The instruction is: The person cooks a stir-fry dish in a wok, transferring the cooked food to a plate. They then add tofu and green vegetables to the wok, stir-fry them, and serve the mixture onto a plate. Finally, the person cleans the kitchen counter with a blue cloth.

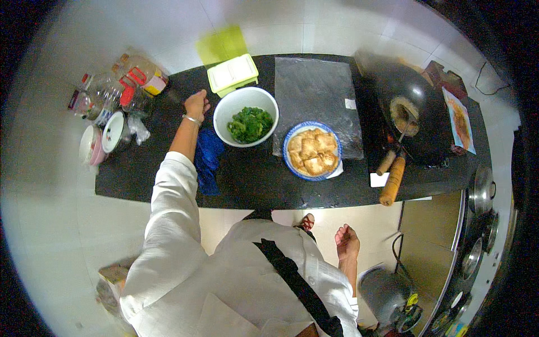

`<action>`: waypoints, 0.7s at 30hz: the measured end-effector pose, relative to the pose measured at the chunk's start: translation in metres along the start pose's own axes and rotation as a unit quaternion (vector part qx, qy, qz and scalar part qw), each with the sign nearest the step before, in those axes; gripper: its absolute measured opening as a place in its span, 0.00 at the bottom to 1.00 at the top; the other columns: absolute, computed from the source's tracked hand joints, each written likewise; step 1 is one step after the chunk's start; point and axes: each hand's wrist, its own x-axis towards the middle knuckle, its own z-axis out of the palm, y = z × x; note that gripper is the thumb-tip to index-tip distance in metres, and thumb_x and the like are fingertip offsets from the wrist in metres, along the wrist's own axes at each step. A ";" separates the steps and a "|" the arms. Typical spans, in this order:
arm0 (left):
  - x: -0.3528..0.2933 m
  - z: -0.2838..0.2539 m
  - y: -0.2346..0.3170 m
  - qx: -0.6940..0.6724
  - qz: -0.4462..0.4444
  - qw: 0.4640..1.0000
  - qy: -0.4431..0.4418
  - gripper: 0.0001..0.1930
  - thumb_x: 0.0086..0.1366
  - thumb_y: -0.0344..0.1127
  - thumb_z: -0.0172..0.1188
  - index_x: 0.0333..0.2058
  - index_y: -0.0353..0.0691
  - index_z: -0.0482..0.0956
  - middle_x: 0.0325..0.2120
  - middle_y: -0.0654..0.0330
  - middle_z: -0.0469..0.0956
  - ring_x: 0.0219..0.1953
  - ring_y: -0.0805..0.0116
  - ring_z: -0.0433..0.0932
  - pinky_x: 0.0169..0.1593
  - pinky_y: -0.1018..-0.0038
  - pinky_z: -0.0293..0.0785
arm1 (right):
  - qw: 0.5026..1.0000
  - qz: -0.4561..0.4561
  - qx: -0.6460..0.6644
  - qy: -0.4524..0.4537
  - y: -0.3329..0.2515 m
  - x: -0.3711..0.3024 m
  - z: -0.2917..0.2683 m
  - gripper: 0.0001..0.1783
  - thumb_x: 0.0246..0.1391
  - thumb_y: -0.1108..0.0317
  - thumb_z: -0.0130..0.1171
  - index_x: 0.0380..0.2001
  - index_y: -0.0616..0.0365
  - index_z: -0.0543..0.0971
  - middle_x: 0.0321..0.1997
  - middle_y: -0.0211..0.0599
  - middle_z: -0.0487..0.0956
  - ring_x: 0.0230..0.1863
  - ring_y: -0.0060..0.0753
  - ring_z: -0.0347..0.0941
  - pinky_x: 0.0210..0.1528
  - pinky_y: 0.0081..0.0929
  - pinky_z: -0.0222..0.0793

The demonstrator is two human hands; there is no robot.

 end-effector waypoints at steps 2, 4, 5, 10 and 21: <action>0.024 0.010 -0.005 0.030 -0.050 0.998 -0.009 0.11 0.55 0.41 0.60 0.31 0.39 0.75 0.23 0.64 0.71 0.23 0.74 0.69 0.25 0.76 0.74 | 0.997 0.014 0.023 -0.070 0.018 0.001 0.005 0.08 0.54 0.66 0.48 0.32 0.56 0.74 0.25 0.32 0.76 0.25 0.25 0.71 0.28 0.19 0.70; 0.039 0.022 -0.011 0.046 -0.060 0.997 -0.033 0.13 0.55 0.43 0.60 0.31 0.38 0.74 0.24 0.62 0.69 0.25 0.72 0.69 0.29 0.74 0.74 | 1.000 -0.004 -0.031 0.002 0.036 -0.016 0.047 0.08 0.54 0.65 0.47 0.32 0.56 0.73 0.25 0.32 0.75 0.25 0.24 0.71 0.28 0.18 0.69; 0.048 0.022 -0.017 0.017 -0.071 0.996 -0.050 0.14 0.54 0.43 0.60 0.32 0.38 0.74 0.24 0.62 0.69 0.26 0.72 0.69 0.30 0.73 0.74 | 0.997 -0.009 -0.058 0.040 0.044 -0.021 0.065 0.08 0.54 0.65 0.47 0.32 0.56 0.73 0.25 0.31 0.75 0.25 0.24 0.71 0.28 0.18 0.69; 0.088 0.015 -0.031 -0.050 -0.122 0.972 -0.192 0.19 0.54 0.46 0.60 0.39 0.41 0.70 0.32 0.58 0.69 0.34 0.66 0.69 0.43 0.66 0.71 | 0.999 -0.011 0.022 -0.030 0.079 -0.034 0.095 0.11 0.55 0.65 0.45 0.34 0.60 0.72 0.25 0.34 0.75 0.23 0.25 0.70 0.26 0.19 0.70; 0.051 0.026 0.017 -0.080 0.044 0.907 -0.412 0.22 0.62 0.36 0.48 0.51 0.28 0.59 0.49 0.48 0.66 0.50 0.55 0.68 0.52 0.60 0.68 | 0.996 -0.080 -0.005 0.043 0.098 -0.070 0.119 0.12 0.56 0.68 0.41 0.36 0.66 0.70 0.26 0.41 0.75 0.24 0.31 0.72 0.27 0.27 0.72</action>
